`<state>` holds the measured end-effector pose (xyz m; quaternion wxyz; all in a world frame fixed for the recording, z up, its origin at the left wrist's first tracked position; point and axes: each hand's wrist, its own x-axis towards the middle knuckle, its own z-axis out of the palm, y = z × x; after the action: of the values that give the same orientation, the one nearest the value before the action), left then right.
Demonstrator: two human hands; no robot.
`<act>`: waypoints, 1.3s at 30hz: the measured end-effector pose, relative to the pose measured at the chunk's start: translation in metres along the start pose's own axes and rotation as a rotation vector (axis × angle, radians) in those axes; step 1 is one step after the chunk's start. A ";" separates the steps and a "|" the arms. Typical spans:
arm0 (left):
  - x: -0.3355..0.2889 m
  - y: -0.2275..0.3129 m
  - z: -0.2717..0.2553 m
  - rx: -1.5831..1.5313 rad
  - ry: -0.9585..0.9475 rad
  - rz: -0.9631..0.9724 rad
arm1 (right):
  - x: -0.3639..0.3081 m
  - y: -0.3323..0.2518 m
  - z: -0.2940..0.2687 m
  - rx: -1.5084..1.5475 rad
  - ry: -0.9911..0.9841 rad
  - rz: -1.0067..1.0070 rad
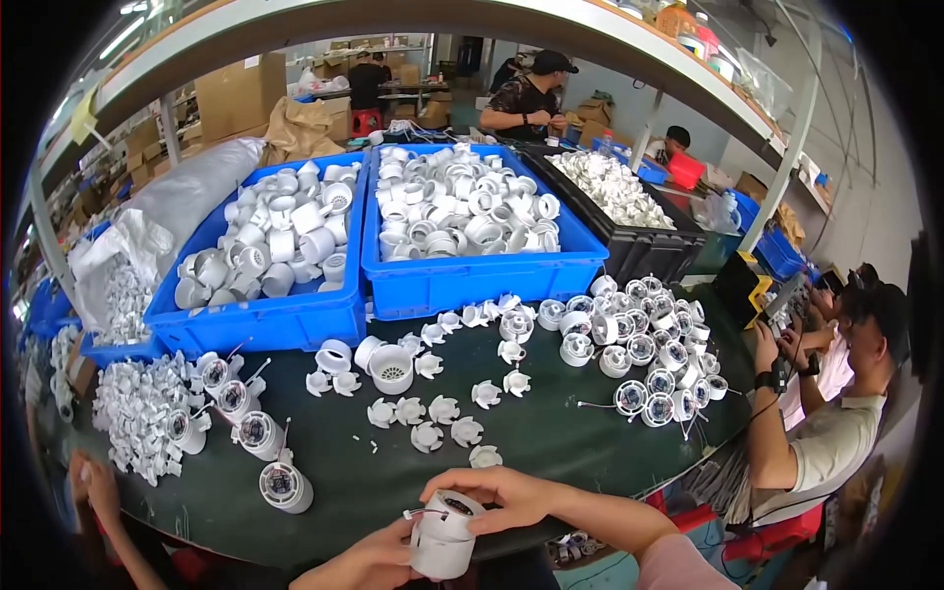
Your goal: Assembling the components of white electronic devices, likely security cameras, on a factory production line.
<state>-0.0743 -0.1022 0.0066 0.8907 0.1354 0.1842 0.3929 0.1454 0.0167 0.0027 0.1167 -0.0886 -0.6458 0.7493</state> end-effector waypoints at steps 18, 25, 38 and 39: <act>-0.022 -0.052 -0.014 0.941 0.788 1.068 | 0.028 0.002 0.068 -0.419 0.246 -0.073; -0.064 -0.068 -0.012 0.852 0.911 1.155 | 0.052 0.016 0.116 -0.621 0.227 -0.222; -0.094 -0.094 -0.033 0.980 0.986 1.368 | 0.071 0.029 0.162 -0.335 0.112 -0.124; -0.093 -0.092 -0.035 1.026 0.946 1.381 | 0.070 0.029 0.160 -0.342 0.134 -0.172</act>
<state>-0.0875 -0.2287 -0.0397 0.1326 0.4126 0.5504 0.7136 0.0311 -0.1186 -0.0010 0.2062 -0.1013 -0.7596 0.6085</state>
